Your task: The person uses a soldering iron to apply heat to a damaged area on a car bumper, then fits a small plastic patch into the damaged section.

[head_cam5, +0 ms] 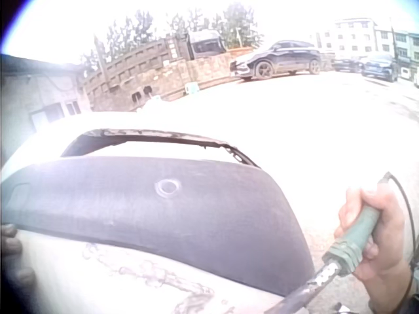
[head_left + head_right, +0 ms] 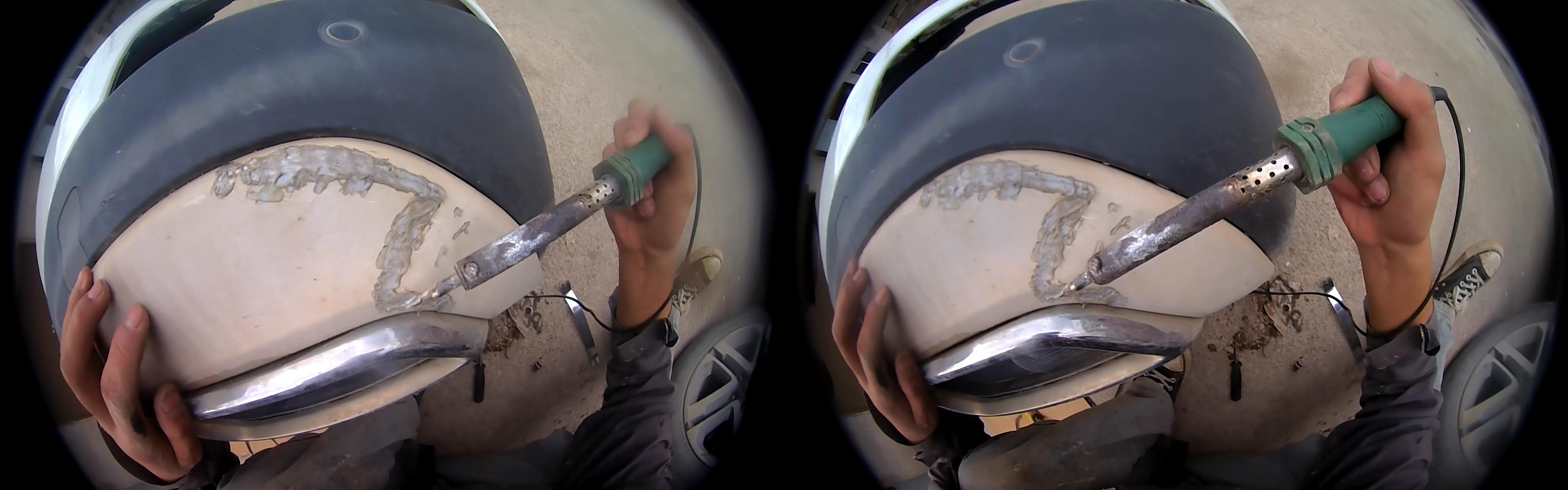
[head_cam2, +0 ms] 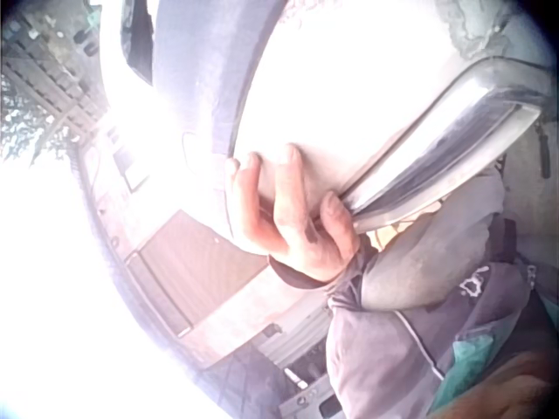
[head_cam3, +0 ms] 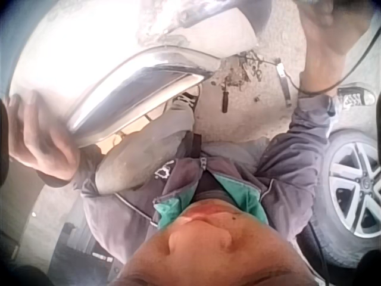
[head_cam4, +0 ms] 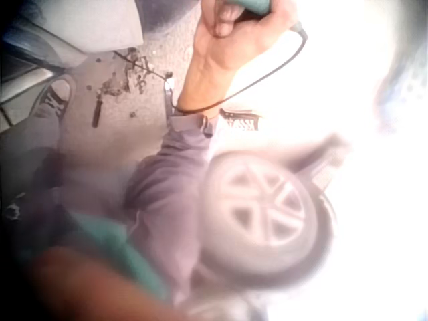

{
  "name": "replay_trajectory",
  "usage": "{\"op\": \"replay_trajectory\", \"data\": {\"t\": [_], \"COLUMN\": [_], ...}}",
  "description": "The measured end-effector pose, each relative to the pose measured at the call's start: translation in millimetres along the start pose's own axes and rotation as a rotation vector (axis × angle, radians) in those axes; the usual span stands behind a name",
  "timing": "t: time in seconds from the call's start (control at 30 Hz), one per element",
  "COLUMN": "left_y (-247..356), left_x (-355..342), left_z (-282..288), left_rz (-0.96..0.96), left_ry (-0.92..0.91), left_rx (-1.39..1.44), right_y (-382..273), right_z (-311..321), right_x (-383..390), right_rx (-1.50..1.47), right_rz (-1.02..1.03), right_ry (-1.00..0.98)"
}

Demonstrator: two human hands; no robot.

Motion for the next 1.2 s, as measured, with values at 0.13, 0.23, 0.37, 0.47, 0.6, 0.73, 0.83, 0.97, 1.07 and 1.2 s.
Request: {"op": "replay_trajectory", "data": {"t": [0.13,0.23,0.37,0.47,0.6,0.73,0.83,0.97,1.07,1.2], "left_y": [1,0,1,-6,-6,-6,-6,-5,-3,-4], "left_x": [3,1,1,3,3,4,2,-1,2,-1], "left_z": [-2,-2,-1,-1,0,-1,0,2,-1,2], "left_rz": [0.016,0.005,-0.009,-0.001,0.001,0.005,0.000,-0.011,0.007,0.003], "left_ry": [0.005,0.002,0.000,-0.046,-0.035,-0.026,-0.038,-0.036,-0.018,-0.030], "left_rx": [0.009,0.007,0.011,0.003,0.000,0.010,0.013,0.024,0.036,0.020], "right_y": [4,2,-1,3,2,4,4,-3,2,1], "right_z": [-2,3,0,0,6,5,11,12,5,9], "right_x": [-1,0,-2,-3,-2,-4,-3,-4,-4,-4], "right_rx": [0.007,0.034,0.030,0.043,0.055,0.047,0.081,0.042,0.046,0.053], "right_rz": [-0.013,-0.022,0.018,0.007,-0.003,-0.010,-0.012,-0.024,-0.009,-0.022], "right_ry": [-0.029,0.055,0.063,0.042,0.037,0.040,0.060,0.073,0.047,0.075]}}
Point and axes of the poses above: each hand's wrist, its own x-axis away from the middle knuckle, its own z-axis out of the back of the hand, y = z × x, the point moved 4 cm from there along -x, towards the middle knuckle, and after that the axes turned 6 degrees about z, right-handed, at the moved point
